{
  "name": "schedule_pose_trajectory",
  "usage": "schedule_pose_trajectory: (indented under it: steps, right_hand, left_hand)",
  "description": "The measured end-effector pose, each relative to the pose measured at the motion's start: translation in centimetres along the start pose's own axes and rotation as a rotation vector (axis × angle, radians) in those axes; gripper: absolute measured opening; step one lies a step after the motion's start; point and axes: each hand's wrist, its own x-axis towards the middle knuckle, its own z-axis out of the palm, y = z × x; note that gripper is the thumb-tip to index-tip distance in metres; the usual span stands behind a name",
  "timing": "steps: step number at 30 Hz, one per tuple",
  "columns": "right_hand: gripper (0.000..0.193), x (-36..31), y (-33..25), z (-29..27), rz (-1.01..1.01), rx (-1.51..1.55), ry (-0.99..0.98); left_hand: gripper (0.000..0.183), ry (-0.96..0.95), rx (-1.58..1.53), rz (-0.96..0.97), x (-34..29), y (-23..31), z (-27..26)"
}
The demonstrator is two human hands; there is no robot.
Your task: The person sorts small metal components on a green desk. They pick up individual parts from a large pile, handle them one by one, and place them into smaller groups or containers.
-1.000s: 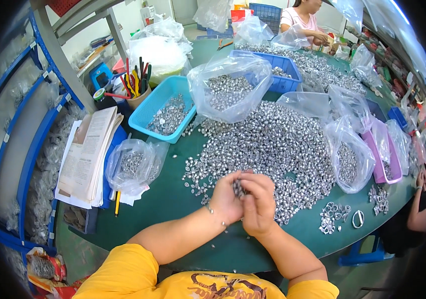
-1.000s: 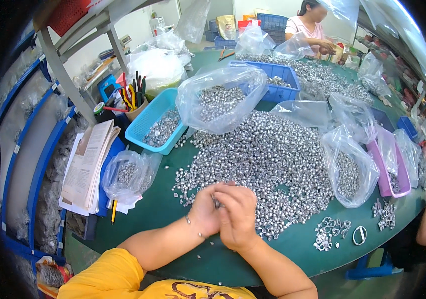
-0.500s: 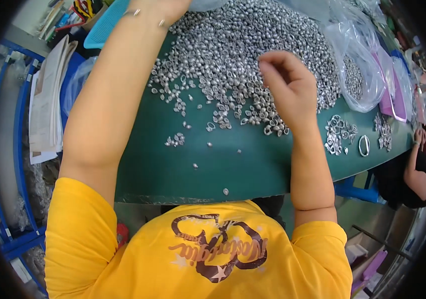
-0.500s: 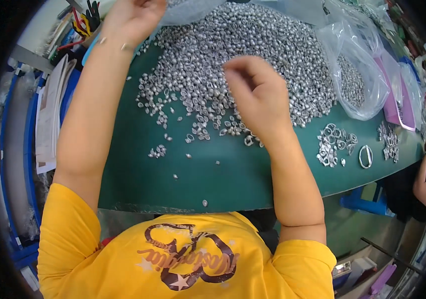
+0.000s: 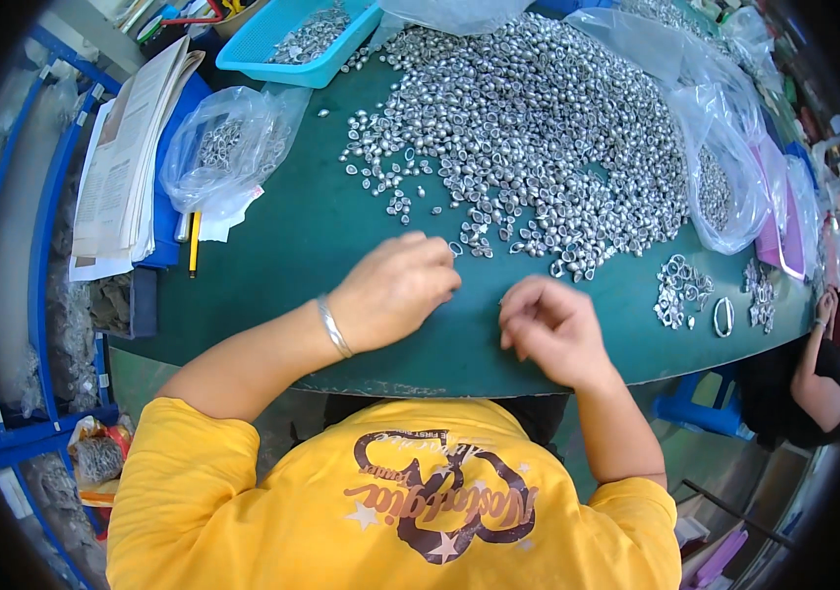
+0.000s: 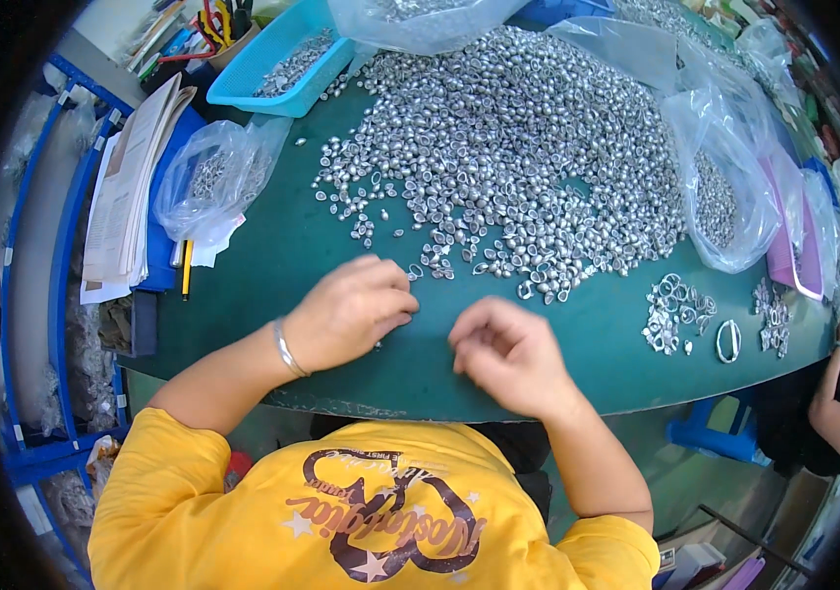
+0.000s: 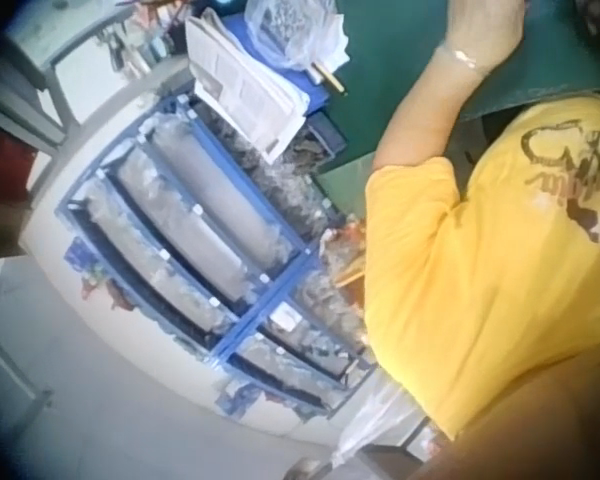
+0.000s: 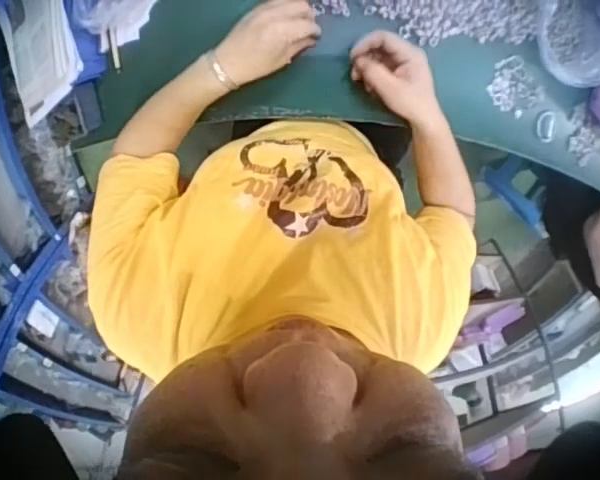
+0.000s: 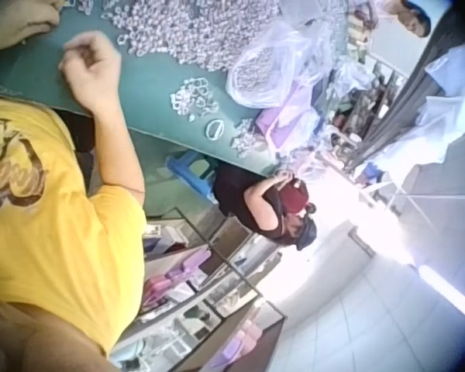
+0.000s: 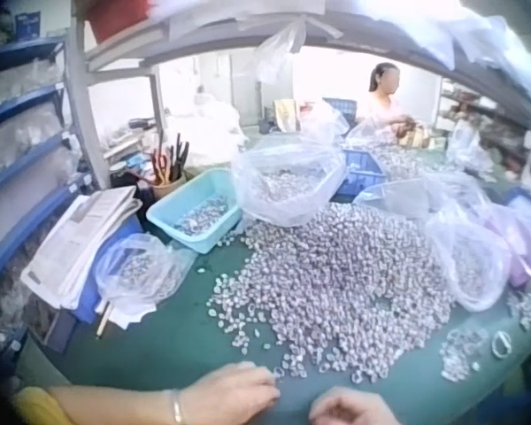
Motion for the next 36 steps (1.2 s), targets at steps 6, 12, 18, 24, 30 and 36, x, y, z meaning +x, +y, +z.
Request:
schedule_pose_trajectory:
  steps: [6, 12, 18, 24, 30, 36]
  right_hand:
    - [0.012, 5.0, 0.3, -0.2, -0.634, -0.995, 0.243]
    - [0.008, 5.1, -1.3, -1.4, -0.501, -0.927, 0.354]
    - [0.008, 5.5, -3.4, -2.5, -0.096, -0.431, 0.362]
    - [0.012, 6.3, -2.0, -1.9, -0.361, -1.084, 0.162]
    - [0.008, 6.3, -3.6, -3.8, 0.056, -0.102, 0.166]
    - [0.009, 8.9, -5.9, -4.7, 0.093, -0.053, 0.107]
  left_hand:
    - [0.014, 0.041, -0.052, -0.094, -0.3, 0.2, -0.2]
    - [0.013, 0.176, 0.044, -0.168, 0.1, -1.8, -0.7]
    - [0.010, 0.159, 0.083, -0.117, 2.7, -1.4, 1.9]
    - [0.007, 0.232, -0.015, -0.097, 3.5, -2.2, 2.4]
    - [0.002, 0.383, -1.372, -0.761, 3.8, -3.4, -1.6]
    - [0.005, 0.182, -0.269, -0.337, 4.9, -3.2, 0.3]
